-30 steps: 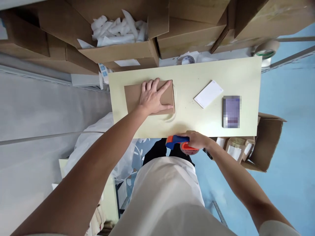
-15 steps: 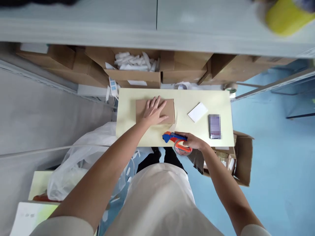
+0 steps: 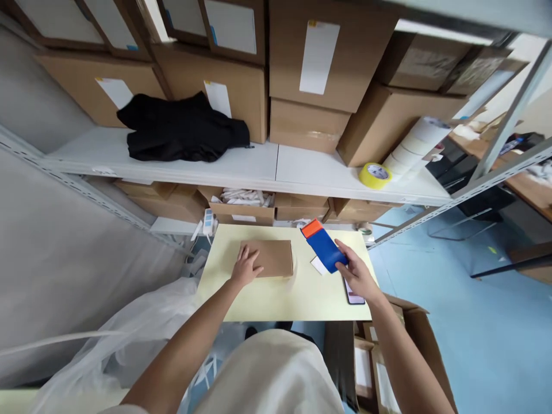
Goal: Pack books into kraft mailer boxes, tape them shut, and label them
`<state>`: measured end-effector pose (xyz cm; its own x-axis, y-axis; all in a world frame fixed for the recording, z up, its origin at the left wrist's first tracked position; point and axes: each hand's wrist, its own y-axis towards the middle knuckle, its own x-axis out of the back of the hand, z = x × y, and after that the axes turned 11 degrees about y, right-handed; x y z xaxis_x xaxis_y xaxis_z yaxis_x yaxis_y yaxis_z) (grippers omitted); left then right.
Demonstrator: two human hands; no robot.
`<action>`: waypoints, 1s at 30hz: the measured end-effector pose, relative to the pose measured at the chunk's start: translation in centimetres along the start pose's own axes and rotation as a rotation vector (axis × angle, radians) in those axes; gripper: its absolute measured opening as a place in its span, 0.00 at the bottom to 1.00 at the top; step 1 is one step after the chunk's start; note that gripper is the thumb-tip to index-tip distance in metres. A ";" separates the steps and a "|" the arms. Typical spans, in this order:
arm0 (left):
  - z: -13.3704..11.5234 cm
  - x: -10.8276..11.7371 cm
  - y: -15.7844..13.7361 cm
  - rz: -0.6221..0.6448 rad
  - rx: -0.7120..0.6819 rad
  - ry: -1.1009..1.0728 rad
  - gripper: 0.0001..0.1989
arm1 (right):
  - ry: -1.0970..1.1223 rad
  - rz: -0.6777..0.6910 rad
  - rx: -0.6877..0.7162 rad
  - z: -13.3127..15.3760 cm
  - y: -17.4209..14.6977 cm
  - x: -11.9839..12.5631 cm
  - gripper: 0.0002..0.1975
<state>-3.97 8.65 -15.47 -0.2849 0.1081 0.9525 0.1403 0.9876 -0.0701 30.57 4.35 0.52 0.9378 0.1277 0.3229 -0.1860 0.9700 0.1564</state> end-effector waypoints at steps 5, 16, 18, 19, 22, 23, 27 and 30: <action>-0.6 -0.5 -1.2 -0.004 0.031 -0.051 0.30 | -0.209 -0.191 0.213 3.5 7.8 3.2 0.29; -1.9 -1.0 -3.6 -0.081 0.079 -0.101 0.28 | -0.559 -0.194 0.247 2.0 25.5 5.8 0.23; -2.2 -1.1 -3.9 -0.091 0.105 -0.112 0.30 | -0.563 -0.180 0.269 1.3 27.1 5.9 0.23; -2.3 -1.1 -4.0 -0.101 0.124 -0.120 0.32 | -0.564 -0.174 0.282 0.9 27.7 5.9 0.23; -2.6 -1.3 -4.4 -0.130 0.196 -0.153 0.38 | -0.591 -0.155 0.334 0.3 28.6 6.0 0.24; -2.6 -1.4 -4.5 -0.134 0.218 -0.167 0.40 | -0.612 -0.157 0.360 0.3 28.5 5.9 0.24; -2.6 -1.5 -4.8 -0.129 0.319 -0.258 0.50 | -0.662 -0.279 0.443 0.1 24.7 5.1 0.29; -2.3 -1.7 -5.0 -0.131 0.399 -0.353 0.55 | -0.572 -0.376 0.413 -1.9 17.6 3.2 0.29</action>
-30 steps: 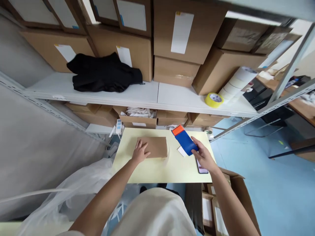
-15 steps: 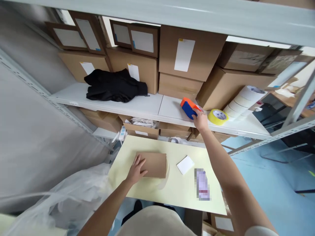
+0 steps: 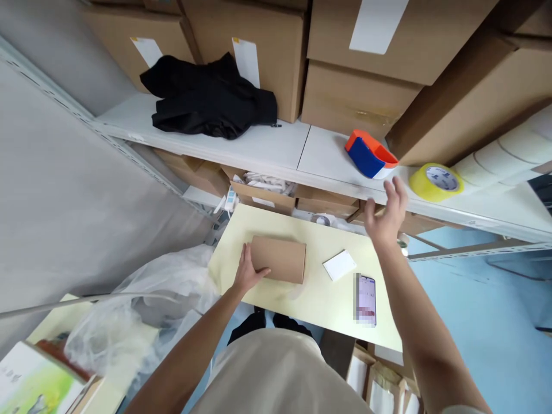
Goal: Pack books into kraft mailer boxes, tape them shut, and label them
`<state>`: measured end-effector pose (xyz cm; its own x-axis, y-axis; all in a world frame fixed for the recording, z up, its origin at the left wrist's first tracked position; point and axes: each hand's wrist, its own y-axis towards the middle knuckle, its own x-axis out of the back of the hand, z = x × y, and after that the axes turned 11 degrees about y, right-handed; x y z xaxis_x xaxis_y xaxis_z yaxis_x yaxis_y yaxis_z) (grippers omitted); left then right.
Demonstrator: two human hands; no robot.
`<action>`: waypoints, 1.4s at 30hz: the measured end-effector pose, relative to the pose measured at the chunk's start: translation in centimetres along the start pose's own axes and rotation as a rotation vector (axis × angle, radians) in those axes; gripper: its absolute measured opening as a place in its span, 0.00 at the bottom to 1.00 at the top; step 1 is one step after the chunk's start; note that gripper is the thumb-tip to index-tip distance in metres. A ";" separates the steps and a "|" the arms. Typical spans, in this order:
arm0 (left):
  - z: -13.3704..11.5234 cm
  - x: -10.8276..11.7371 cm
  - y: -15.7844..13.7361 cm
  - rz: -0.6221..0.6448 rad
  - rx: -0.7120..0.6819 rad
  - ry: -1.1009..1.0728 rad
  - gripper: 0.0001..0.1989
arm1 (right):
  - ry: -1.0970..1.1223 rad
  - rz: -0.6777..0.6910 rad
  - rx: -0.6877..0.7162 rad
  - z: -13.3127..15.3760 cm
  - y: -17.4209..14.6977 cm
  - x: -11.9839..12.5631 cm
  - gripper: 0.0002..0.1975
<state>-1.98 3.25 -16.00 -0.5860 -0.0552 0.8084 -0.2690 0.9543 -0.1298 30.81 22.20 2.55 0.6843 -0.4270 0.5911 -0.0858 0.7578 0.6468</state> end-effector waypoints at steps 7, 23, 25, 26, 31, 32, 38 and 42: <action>3.3 -0.4 -1.2 0.128 0.111 -0.208 0.54 | 0.364 0.420 -0.624 0.1 -23.9 -4.3 0.29; 6.6 -1.5 -0.9 0.298 0.013 -0.375 0.41 | 0.196 0.499 -0.605 4.2 -30.6 -10.5 0.33; 6.8 -1.5 -0.9 0.311 0.031 -0.395 0.41 | 0.232 0.517 -0.583 5.6 -30.7 -10.4 0.30; 6.9 -1.5 -0.9 0.312 0.032 -0.400 0.41 | 0.263 0.514 -0.602 6.1 -30.6 -10.5 0.28; 6.4 -0.3 -0.4 0.261 -0.017 -0.425 0.34 | 0.405 0.432 -0.751 6.6 -28.5 -10.1 0.25; 6.1 0.0 -0.3 0.244 -0.029 -0.437 0.33 | 0.430 0.426 -0.763 6.6 -27.9 -9.8 0.25; 3.0 1.9 0.2 0.202 -0.010 -0.480 0.34 | 0.483 0.429 -0.784 6.9 -24.2 -7.9 0.24; 1.3 2.9 1.0 0.153 0.094 -0.344 0.31 | 0.343 0.367 -0.886 6.8 -22.7 -7.3 0.26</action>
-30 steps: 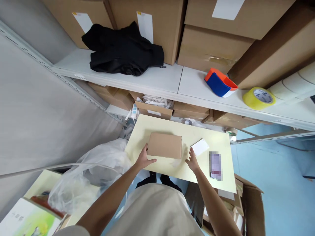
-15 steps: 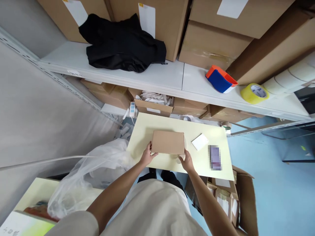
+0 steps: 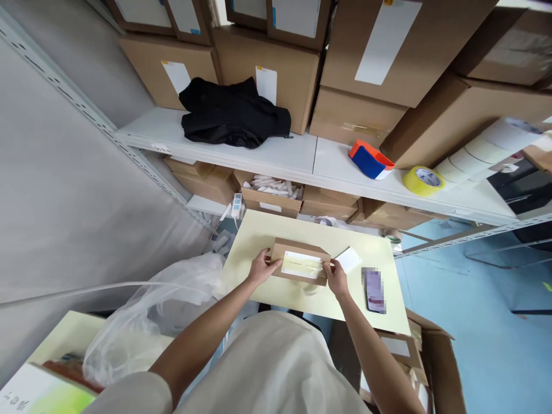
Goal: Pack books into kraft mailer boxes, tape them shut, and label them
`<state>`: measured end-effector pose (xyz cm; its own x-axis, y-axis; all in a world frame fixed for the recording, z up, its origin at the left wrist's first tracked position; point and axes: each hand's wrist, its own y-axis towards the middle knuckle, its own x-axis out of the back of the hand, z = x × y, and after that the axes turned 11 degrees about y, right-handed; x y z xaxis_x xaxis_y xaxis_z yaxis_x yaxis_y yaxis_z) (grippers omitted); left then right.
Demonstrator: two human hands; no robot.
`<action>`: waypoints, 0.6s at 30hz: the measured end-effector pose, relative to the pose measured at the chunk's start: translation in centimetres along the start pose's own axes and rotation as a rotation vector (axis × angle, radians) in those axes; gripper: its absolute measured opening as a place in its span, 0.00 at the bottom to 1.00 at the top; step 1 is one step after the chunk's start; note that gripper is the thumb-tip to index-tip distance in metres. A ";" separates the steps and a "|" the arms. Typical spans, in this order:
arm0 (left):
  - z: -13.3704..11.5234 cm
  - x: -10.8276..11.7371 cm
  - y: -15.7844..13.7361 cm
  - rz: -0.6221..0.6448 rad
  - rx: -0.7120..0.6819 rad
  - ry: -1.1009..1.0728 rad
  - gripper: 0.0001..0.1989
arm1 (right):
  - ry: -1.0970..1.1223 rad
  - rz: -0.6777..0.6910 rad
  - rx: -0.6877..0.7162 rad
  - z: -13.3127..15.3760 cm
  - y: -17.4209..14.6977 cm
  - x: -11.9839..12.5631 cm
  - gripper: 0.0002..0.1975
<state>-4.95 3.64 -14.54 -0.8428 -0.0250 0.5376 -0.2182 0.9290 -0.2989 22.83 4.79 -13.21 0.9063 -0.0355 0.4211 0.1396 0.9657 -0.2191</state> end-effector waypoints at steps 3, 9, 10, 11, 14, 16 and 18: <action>-0.7 0.5 0.5 0.002 0.022 0.105 0.22 | -0.021 -0.011 -0.060 0.2 0.7 0.5 0.23; -0.7 0.4 1.0 0.049 0.075 0.192 0.18 | 0.034 0.075 -0.134 0.1 1.7 0.5 0.19; -0.7 0.3 1.0 0.044 0.075 0.190 0.18 | 0.047 0.069 -0.135 0.1 1.8 0.4 0.19; -0.7 0.1 1.1 0.039 0.071 0.187 0.19 | 0.058 0.062 -0.135 0.1 1.8 0.3 0.19; -0.8 -0.3 1.2 0.001 0.046 0.203 0.18 | 0.099 0.055 -0.131 0.0 2.0 0.1 0.20; -0.8 -0.4 1.3 -0.026 0.020 0.233 0.17 | 0.133 0.063 -0.128 -0.1 2.0 0.0 0.20; -0.7 -0.5 1.3 -0.042 0.003 0.258 0.17 | 0.152 0.076 -0.128 -0.3 2.0 0.1 0.21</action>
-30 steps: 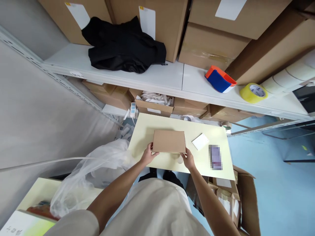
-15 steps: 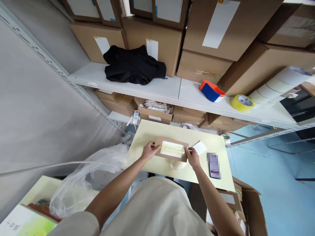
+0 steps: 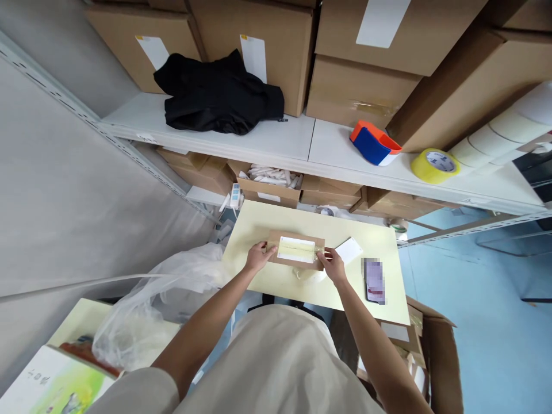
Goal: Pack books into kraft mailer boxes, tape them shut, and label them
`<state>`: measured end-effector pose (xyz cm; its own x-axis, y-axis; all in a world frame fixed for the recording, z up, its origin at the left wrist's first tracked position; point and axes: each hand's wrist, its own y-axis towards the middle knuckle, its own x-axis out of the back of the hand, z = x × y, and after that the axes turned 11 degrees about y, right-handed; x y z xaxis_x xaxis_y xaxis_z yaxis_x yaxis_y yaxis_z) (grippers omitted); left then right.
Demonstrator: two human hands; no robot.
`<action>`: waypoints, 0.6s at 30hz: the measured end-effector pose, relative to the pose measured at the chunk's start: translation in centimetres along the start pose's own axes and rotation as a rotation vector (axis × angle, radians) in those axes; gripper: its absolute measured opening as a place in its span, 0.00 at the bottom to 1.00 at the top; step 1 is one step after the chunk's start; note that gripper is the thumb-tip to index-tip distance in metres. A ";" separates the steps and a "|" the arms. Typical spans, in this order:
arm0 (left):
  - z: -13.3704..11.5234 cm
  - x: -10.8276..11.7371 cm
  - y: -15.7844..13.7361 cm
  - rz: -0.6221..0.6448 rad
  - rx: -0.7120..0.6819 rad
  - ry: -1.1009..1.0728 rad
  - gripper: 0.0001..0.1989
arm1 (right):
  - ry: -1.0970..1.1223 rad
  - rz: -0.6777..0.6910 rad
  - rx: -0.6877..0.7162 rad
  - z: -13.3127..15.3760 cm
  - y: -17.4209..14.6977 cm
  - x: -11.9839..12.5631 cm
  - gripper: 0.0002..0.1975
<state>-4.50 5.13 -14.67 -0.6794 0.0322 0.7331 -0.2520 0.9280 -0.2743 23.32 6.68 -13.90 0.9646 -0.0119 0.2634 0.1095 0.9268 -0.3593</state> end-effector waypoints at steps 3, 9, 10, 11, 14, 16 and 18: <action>0.1 -0.1 0.1 -0.008 0.027 0.010 0.21 | -0.006 0.014 0.004 -0.4 0.2 0.3 0.21; -0.3 0.1 0.1 -0.087 0.043 0.037 0.31 | -0.004 0.041 0.028 -0.6 0.4 0.3 0.21; -0.5 0.2 0.1 -0.111 0.021 0.043 0.30 | -0.006 0.046 0.032 -0.6 0.4 0.2 0.21; -0.8 0.3 0.0 -0.142 -0.011 0.056 0.30 | -0.012 0.049 0.040 -0.6 0.3 0.3 0.21; -2.2 0.5 -0.2 -0.259 -0.188 0.127 0.26 | -0.050 0.030 0.113 -0.9 0.2 1.3 0.22; -3.7 0.4 -0.3 -0.309 -0.343 0.172 0.24 | -0.119 -0.021 0.179 -1.6 0.5 2.8 0.20; -5.9 -0.1 -0.3 -0.298 -0.489 0.199 0.23 | -0.268 -0.078 0.220 -2.6 1.1 4.9 0.18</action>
<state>-0.27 7.01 -11.00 -0.4743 -0.2298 0.8498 -0.0332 0.9693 0.2436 28.77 6.69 -15.35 0.8548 -0.0139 0.5187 0.0978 0.9861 -0.1347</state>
